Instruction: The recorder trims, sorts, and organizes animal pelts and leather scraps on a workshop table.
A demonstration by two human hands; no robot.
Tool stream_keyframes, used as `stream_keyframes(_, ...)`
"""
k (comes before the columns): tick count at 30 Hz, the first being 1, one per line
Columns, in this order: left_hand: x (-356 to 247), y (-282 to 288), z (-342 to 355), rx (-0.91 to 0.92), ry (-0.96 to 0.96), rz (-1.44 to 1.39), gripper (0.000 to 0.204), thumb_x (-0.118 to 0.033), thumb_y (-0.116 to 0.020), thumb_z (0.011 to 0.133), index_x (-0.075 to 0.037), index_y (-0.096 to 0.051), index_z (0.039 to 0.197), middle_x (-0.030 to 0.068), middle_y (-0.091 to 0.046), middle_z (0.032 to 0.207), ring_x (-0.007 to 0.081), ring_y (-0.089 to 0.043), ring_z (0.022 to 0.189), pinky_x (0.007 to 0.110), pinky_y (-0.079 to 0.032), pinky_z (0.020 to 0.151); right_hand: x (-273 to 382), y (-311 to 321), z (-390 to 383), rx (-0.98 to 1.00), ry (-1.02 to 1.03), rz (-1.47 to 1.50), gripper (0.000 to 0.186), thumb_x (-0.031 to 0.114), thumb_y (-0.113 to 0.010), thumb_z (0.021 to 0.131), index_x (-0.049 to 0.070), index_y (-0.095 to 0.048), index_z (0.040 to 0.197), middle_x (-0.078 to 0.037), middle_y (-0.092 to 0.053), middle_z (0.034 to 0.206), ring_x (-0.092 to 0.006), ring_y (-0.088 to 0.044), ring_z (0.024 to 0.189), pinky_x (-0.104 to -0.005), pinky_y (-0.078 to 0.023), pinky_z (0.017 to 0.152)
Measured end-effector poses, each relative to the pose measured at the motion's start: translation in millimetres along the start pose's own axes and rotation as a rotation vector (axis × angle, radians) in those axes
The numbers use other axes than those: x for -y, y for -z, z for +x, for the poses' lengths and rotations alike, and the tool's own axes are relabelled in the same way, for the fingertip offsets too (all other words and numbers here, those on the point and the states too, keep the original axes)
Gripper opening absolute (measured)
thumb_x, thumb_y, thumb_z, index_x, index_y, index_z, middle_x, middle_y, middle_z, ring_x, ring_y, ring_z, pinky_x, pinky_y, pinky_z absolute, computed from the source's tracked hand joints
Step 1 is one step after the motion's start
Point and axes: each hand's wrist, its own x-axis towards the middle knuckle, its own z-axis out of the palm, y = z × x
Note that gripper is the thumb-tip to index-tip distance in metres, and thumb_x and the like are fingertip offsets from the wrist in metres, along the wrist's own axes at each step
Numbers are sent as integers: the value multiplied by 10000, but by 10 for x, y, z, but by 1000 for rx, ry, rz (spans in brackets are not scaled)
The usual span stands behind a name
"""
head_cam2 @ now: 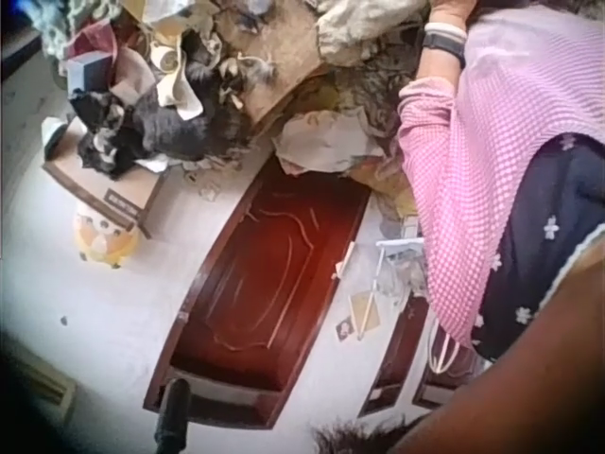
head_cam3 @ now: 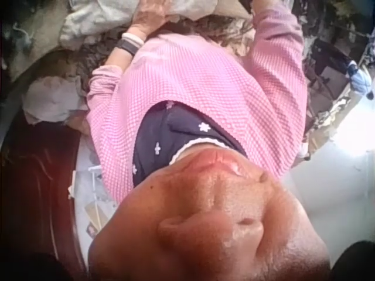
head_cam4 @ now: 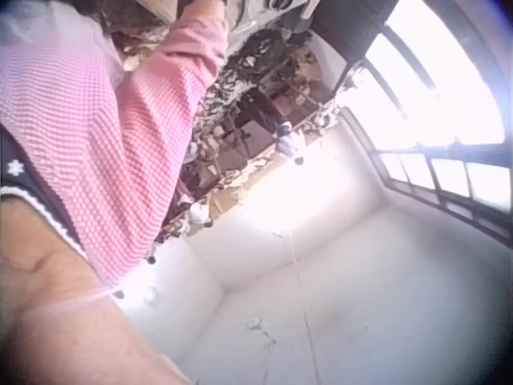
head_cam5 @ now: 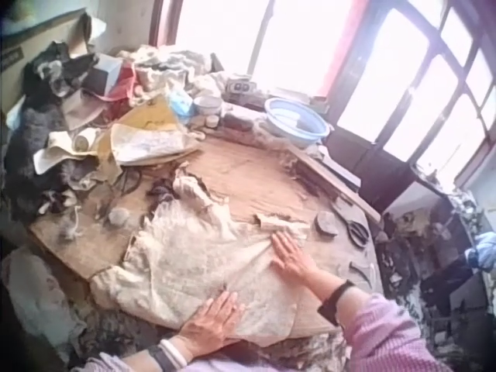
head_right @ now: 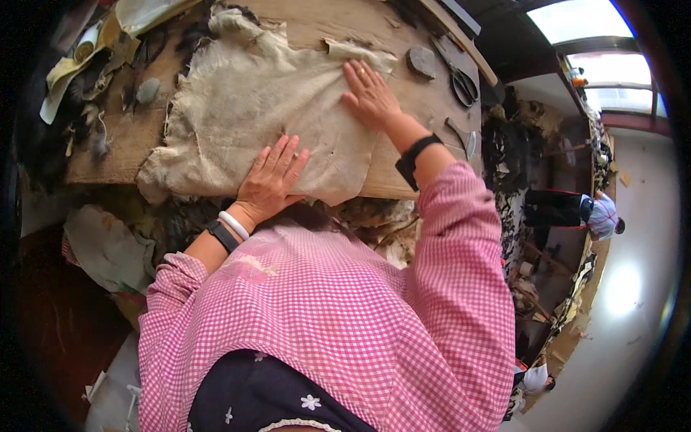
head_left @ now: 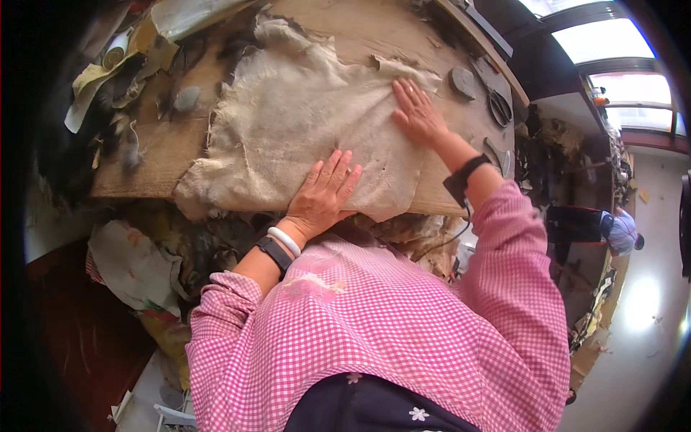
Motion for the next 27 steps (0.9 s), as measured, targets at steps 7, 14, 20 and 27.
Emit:
stream_keyframes(7,-24,74,139,139,64,-119,946,-522,-726,682,-120,-353,1454,142,-284,1519,328,-235,1422,447,-218,1138,-42,-111,609,-20,-170,25,775,533,-419,941,36,-208,1497,-133,-179,1572,-281,-136,1460,-423,-163,1169)
stream_keyframes(14,-99,-195,274,7,-145,149,549,-315,-542,888,-199,-407,1407,142,-318,1508,357,-276,1402,507,-182,1139,-297,-196,972,-339,-286,119,648,469,-611,859,53,-455,1331,-160,-480,1331,-363,-383,1282,-436,-313,1066)
stream_keyframes(20,-80,-156,320,32,-161,97,452,-250,-431,936,-219,-434,1388,125,-373,1496,343,-342,1379,476,-187,1141,-317,-172,1136,-397,-29,142,185,296,-630,856,123,-599,915,-96,-572,955,-317,-518,1030,-406,-424,879)
stream_keyframes(27,-56,-138,324,38,-168,125,429,-310,-423,948,-225,-460,1367,115,-410,1478,325,-370,1368,452,-211,1130,-401,-179,1330,-373,17,99,169,272,-586,876,105,-586,902,-101,-569,953,-304,-524,1003,-400,-421,871)
